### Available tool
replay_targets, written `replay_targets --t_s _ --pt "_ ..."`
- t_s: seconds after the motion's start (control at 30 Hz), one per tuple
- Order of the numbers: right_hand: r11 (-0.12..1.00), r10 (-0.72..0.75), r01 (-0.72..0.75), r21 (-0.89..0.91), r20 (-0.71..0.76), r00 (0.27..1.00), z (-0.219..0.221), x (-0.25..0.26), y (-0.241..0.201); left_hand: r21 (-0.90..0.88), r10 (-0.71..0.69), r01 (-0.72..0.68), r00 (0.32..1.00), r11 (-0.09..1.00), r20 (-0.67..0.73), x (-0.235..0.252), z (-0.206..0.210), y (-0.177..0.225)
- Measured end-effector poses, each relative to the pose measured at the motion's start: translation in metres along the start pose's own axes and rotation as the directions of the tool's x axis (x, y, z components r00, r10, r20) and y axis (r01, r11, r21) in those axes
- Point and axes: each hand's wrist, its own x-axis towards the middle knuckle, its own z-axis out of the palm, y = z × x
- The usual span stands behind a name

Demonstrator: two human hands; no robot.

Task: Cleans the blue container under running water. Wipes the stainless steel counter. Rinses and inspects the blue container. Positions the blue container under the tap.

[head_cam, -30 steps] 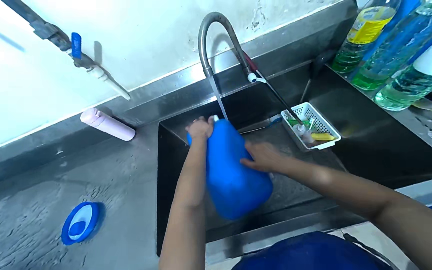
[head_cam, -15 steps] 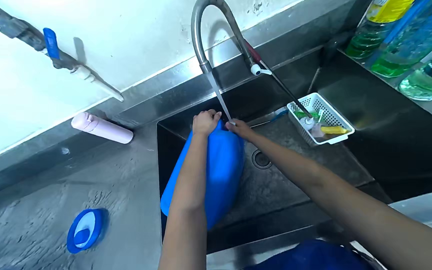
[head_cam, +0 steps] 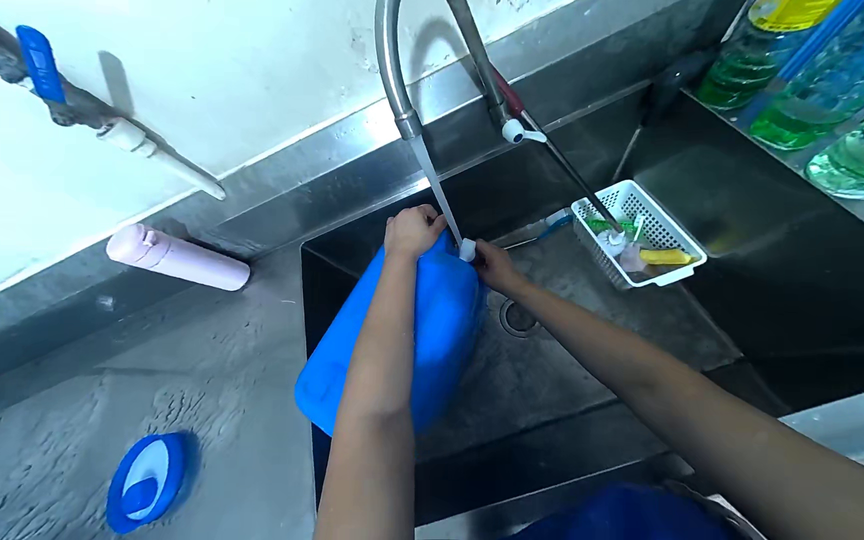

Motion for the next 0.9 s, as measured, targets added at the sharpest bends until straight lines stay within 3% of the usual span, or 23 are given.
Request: replay_targets --t_s 0.07,0.17,0.27,0.37,0.4,0.47,0.57,0.63,0.7,0.77,0.83,0.9 --pt "0.999 -0.009 0.008 -0.034 -0.038 0.999 0.000 0.003 -0.001 0.007 0.029 -0.029 1.000 1.000 -0.004 0.000 -0.001 -0.008" --pt "0.994 0.112 -0.113 -0.012 -0.038 0.993 0.007 0.000 -0.007 0.020 0.035 -0.035 0.999 0.999 0.007 -0.008 0.001 -0.016" --pt "0.995 -0.058 0.047 -0.089 -0.122 0.991 0.009 0.003 -0.003 0.056 0.186 -0.180 0.974 0.982 -0.132 -0.024 0.023 -0.021" --pt "0.976 -0.196 0.188 -0.108 -0.071 0.978 0.001 0.020 0.003 0.104 0.319 -0.304 0.930 0.947 -0.184 -0.029 0.042 -0.020" --pt "0.985 -0.161 0.157 -0.068 -0.051 0.986 0.001 0.022 0.006 0.115 0.340 -0.326 0.929 0.938 -0.148 -0.033 0.041 -0.019" --pt "0.992 0.042 -0.040 0.117 -0.016 0.999 -0.007 0.034 -0.002 0.112 0.337 -0.335 0.941 0.936 -0.005 -0.039 0.027 -0.006" --pt "0.938 0.262 -0.284 0.202 0.128 0.957 -0.021 0.046 -0.061 0.069 0.145 -0.148 0.988 0.987 0.045 -0.037 0.015 0.002" --pt "0.956 0.251 -0.275 0.102 0.201 0.947 -0.028 0.059 -0.098 0.036 -0.080 0.078 0.996 0.996 0.042 -0.027 0.007 -0.009" --pt "0.964 0.218 -0.249 0.090 0.265 0.939 -0.032 0.072 -0.120 -0.031 -0.329 0.329 0.944 0.944 0.008 -0.025 0.001 -0.025" --pt "0.947 0.211 -0.276 0.165 0.330 0.920 -0.037 0.078 -0.143 -0.084 -0.534 0.529 0.844 0.844 -0.050 -0.030 -0.007 -0.043" --pt "0.932 0.206 -0.290 0.219 0.339 0.918 -0.043 0.076 -0.162 -0.100 -0.592 0.584 0.787 0.806 -0.175 -0.037 -0.006 -0.052" --pt "0.930 0.181 -0.266 0.253 0.315 0.932 -0.045 0.071 -0.176 -0.083 -0.392 0.385 0.868 0.919 -0.305 -0.051 0.002 -0.032"
